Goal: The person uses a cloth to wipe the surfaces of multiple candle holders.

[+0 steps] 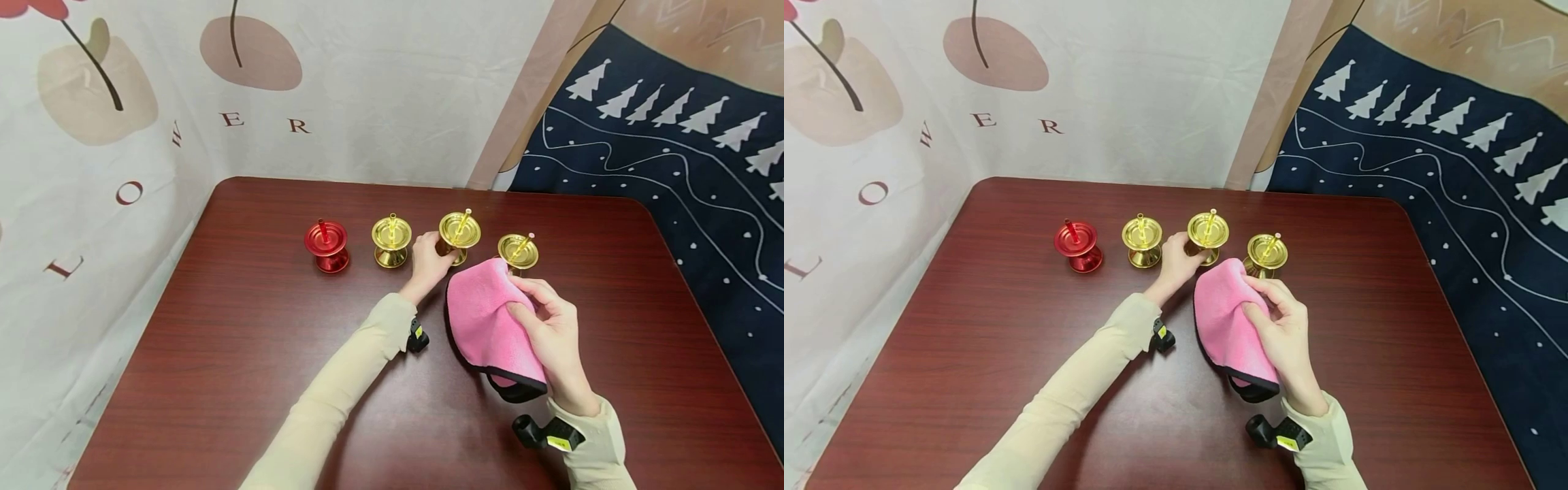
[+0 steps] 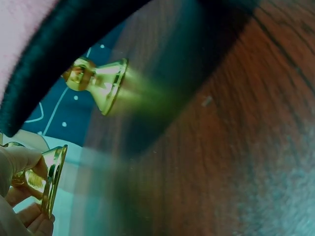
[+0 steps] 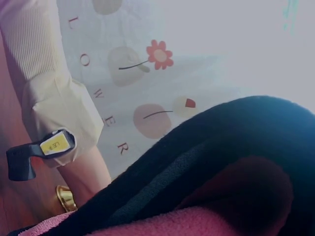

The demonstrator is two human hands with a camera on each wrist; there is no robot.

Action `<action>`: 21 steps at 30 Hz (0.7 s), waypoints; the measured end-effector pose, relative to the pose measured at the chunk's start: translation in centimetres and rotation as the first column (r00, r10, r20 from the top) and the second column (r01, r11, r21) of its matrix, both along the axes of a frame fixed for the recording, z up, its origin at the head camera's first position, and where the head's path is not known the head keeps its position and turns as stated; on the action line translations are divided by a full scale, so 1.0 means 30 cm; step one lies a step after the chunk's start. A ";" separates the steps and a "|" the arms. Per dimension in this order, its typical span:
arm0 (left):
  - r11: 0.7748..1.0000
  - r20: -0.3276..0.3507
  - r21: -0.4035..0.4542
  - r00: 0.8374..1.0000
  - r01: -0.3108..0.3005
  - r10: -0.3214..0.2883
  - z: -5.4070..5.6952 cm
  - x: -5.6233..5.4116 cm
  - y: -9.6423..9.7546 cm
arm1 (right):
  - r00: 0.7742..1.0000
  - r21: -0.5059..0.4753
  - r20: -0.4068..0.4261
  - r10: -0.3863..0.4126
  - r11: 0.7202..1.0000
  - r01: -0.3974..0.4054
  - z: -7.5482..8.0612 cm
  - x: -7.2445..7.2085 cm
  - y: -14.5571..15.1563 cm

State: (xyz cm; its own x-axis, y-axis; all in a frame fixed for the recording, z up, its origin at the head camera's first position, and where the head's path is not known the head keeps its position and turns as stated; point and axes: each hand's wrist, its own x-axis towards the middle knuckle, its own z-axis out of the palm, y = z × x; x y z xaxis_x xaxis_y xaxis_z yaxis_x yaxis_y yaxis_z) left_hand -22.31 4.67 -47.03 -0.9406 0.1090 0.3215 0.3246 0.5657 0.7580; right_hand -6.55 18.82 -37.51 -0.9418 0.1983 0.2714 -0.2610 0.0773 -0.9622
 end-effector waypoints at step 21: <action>0.993 0.104 -0.109 0.993 -0.040 0.051 -0.063 -0.019 0.005 | 1.000 -0.008 -0.024 0.017 1.000 -0.017 -0.013 -0.015 -0.003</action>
State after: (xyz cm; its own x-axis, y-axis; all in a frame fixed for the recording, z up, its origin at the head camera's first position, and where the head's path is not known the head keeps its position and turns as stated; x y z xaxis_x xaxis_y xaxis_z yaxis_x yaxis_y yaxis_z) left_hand -22.88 4.84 -48.93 -0.9736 0.0937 0.2083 0.2176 0.6578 0.7211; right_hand -6.99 18.75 -37.91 -0.9384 0.1849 0.2919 -0.2848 0.0645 -0.9564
